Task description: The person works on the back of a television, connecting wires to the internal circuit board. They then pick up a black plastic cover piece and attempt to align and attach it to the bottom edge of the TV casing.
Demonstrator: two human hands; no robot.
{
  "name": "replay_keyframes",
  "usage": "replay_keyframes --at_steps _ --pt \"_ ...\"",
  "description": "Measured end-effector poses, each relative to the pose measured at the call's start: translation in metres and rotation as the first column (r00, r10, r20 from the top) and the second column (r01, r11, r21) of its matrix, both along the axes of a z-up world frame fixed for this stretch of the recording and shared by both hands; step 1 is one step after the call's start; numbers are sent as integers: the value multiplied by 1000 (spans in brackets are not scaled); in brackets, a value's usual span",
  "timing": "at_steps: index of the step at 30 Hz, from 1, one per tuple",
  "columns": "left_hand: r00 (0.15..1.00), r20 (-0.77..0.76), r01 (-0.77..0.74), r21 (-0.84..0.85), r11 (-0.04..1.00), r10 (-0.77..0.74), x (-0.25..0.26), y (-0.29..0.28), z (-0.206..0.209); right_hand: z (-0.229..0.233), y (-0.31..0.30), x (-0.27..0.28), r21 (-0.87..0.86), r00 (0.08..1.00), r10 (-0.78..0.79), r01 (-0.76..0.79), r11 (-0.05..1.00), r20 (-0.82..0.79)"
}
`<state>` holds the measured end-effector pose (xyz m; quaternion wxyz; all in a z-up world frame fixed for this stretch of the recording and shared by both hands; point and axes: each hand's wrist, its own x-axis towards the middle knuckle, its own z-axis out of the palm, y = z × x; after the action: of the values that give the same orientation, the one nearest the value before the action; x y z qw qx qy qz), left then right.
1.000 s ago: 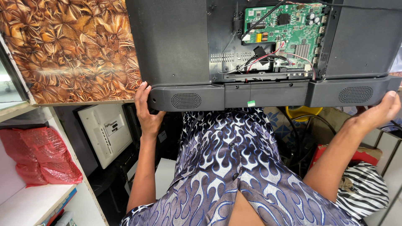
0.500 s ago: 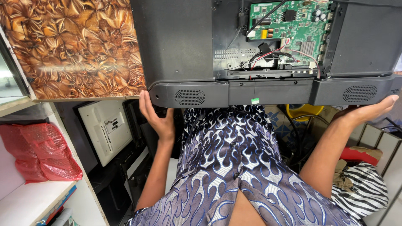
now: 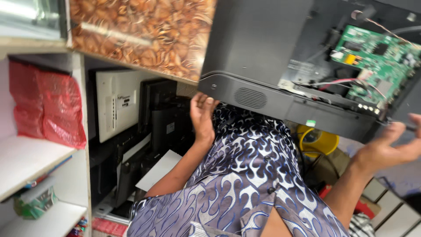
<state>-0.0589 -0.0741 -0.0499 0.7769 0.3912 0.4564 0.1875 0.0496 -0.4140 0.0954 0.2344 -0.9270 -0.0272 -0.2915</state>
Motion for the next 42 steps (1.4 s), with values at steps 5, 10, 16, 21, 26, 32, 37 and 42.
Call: replay_keyframes --at_steps 5,10,16,21,26,32,37,42 --pt "993 102 -39 -173 984 57 8 5 8 0 103 8 27 750 589 -610 792 -302" --pt "988 150 -8 -212 977 40 7 11 -19 -16 171 15 1 568 715 -782 623 -408" --pt "984 175 29 -278 960 21 12 16 -20 -27 180 15 -80 558 710 -807 585 -429" --pt "981 186 7 -312 950 53 12 16 -27 -29 178 15 -54 545 724 -813 580 -423" --pt "983 180 20 -287 958 34 13 19 -21 -28 180 13 -52 549 723 -810 585 -420" --pt "984 177 51 -258 965 -4 13 19 -19 -29 181 11 -57 567 713 -797 601 -413" --pt "982 182 78 -207 975 -40 18 18 3 -28 186 9 -72 578 711 -794 604 -401" --pt "992 56 123 -208 970 -114 24 15 35 -31 186 8 -133 597 698 -789 599 -395"
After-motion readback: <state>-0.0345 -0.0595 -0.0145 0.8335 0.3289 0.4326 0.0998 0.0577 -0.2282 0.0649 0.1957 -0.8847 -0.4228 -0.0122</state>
